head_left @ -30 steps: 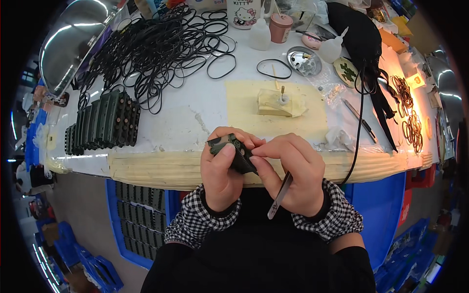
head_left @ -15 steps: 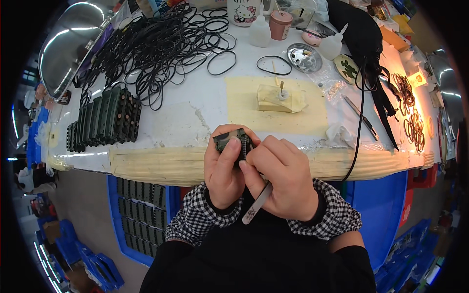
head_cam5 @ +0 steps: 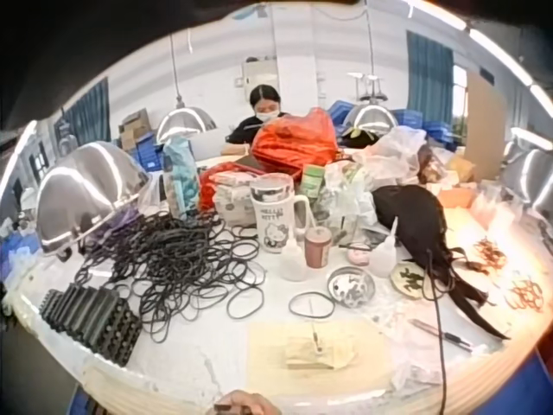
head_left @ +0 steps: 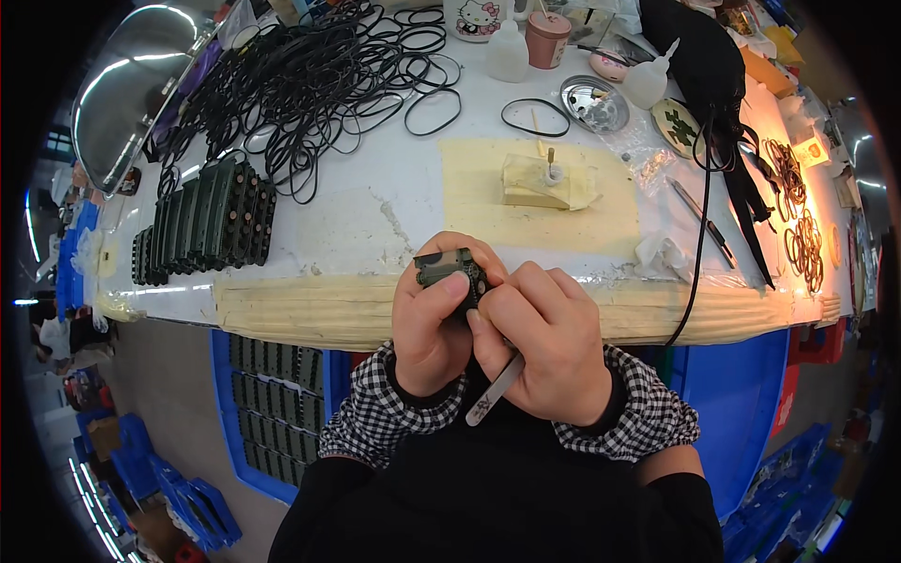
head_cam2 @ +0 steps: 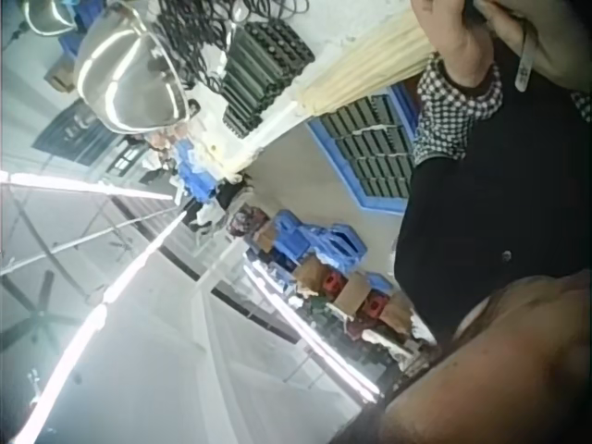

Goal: Assemble small green plastic housings by inserting wires and internal components using tweezers.

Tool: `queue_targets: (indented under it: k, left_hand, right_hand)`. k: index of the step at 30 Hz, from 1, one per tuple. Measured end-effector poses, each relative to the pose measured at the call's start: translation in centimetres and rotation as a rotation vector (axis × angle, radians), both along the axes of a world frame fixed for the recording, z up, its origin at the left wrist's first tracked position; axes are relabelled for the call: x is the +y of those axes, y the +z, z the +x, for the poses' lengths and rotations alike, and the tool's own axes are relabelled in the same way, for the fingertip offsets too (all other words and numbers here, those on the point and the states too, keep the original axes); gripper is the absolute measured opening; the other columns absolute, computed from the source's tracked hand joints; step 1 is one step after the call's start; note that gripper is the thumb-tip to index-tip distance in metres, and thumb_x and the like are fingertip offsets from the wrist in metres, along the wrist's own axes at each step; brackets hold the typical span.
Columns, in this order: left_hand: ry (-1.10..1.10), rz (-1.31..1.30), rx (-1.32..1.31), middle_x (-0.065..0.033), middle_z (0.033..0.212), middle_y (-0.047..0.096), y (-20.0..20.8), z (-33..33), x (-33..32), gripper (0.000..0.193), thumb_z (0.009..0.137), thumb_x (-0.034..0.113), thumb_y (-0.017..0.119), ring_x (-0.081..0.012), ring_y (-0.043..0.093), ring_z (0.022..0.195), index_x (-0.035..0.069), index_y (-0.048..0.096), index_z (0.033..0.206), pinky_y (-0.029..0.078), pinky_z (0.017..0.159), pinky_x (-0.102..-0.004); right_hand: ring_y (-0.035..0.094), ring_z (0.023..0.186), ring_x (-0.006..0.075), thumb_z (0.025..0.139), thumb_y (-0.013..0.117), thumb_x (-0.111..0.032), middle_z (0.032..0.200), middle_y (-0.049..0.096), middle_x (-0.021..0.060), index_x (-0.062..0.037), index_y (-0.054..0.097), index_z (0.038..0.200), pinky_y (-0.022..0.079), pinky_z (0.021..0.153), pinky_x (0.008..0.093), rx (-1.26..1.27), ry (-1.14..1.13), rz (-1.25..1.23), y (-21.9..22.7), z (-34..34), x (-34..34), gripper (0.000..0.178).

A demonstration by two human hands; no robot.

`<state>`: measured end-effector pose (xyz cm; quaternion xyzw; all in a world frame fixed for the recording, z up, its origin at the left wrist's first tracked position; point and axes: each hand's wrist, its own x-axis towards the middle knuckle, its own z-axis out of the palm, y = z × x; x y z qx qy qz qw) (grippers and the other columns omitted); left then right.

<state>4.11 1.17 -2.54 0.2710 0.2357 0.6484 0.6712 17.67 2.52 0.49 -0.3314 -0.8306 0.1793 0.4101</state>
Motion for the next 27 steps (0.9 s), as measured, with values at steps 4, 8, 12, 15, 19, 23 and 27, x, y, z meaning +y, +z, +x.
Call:
queue_targets:
  k: [4,8,12,15,19,23,27]
  left_hand:
    - [-0.001,-0.008,-0.032,-0.0120,0.090,0.058,0.0,0.0,-0.1,0.024,0.084,0.018,0.052,-0.0181,0.056,0.087,-0.002,0.052,0.098,0.045,0.080,-0.0300]
    - [-0.010,0.003,-0.022,-0.0120,0.090,0.058,-0.1,-0.1,0.0,0.025,0.085,0.020,0.052,-0.0186,0.056,0.088,-0.001,0.052,0.098,0.045,0.080,-0.0304]
    - [-0.016,0.052,-0.081,-0.0109,0.089,0.055,-0.5,-0.3,0.4,0.023,0.085,0.022,0.053,-0.0203,0.055,0.090,0.001,0.051,0.095,0.046,0.083,-0.0339]
    - [0.000,0.078,-0.088,-0.0091,0.091,0.052,-0.1,-0.4,0.6,0.022,0.084,0.024,0.053,-0.0243,0.054,0.099,0.003,0.051,0.092,0.046,0.095,-0.0458]
    - [0.028,0.053,-0.093,-0.0086,0.093,0.051,-0.3,-0.1,0.7,0.024,0.083,0.026,0.053,-0.0272,0.052,0.108,0.004,0.051,0.093,0.044,0.100,-0.0512]
    - [0.024,0.046,-0.111,-0.0085,0.091,0.051,-0.5,-0.1,0.7,0.024,0.084,0.026,0.052,-0.0272,0.052,0.107,0.004,0.051,0.093,0.043,0.100,-0.0510]
    - [0.034,0.073,-0.085,-0.0080,0.089,0.052,-0.5,0.0,0.7,0.024,0.085,0.026,0.052,-0.0265,0.053,0.105,0.004,0.051,0.094,0.042,0.101,-0.0507]
  right_hand:
    - [0.054,0.063,0.0190,0.074,0.065,-0.011,0.076,0.050,0.0036,-0.0086,0.054,0.081,0.043,0.057,0.0299,0.002,0.000,0.002,0.1,-0.2,0.0,0.013]
    - [0.054,0.063,0.0185,0.075,0.065,-0.011,0.077,0.051,0.0033,-0.0090,0.055,0.081,0.043,0.057,0.0301,-0.003,-0.006,0.008,0.1,-0.2,0.0,0.012]
    - [0.056,0.065,0.0186,0.076,0.069,-0.012,0.076,0.055,0.0032,-0.0086,0.057,0.082,0.043,0.057,0.0300,0.109,0.034,-0.002,0.4,0.2,0.1,0.014]
    - [0.060,0.069,0.0207,0.074,0.073,-0.010,0.078,0.060,0.0052,-0.0070,0.061,0.086,0.044,0.058,0.0301,0.195,-0.051,0.003,0.0,0.7,0.3,0.017]
    - [0.063,0.070,0.0210,0.073,0.072,-0.006,0.081,0.064,0.0052,-0.0048,0.064,0.090,0.045,0.061,0.0299,0.177,-0.094,0.001,-0.2,0.5,0.6,0.019]
    - [0.062,0.069,0.0193,0.074,0.071,-0.004,0.080,0.064,0.0041,-0.0037,0.065,0.093,0.045,0.062,0.0296,0.128,-0.081,0.024,0.1,0.6,0.6,0.020]
    - [0.061,0.068,0.0192,0.074,0.071,-0.004,0.079,0.063,0.0042,-0.0031,0.064,0.093,0.045,0.061,0.0301,0.110,-0.079,0.028,0.4,0.5,0.8,0.020]
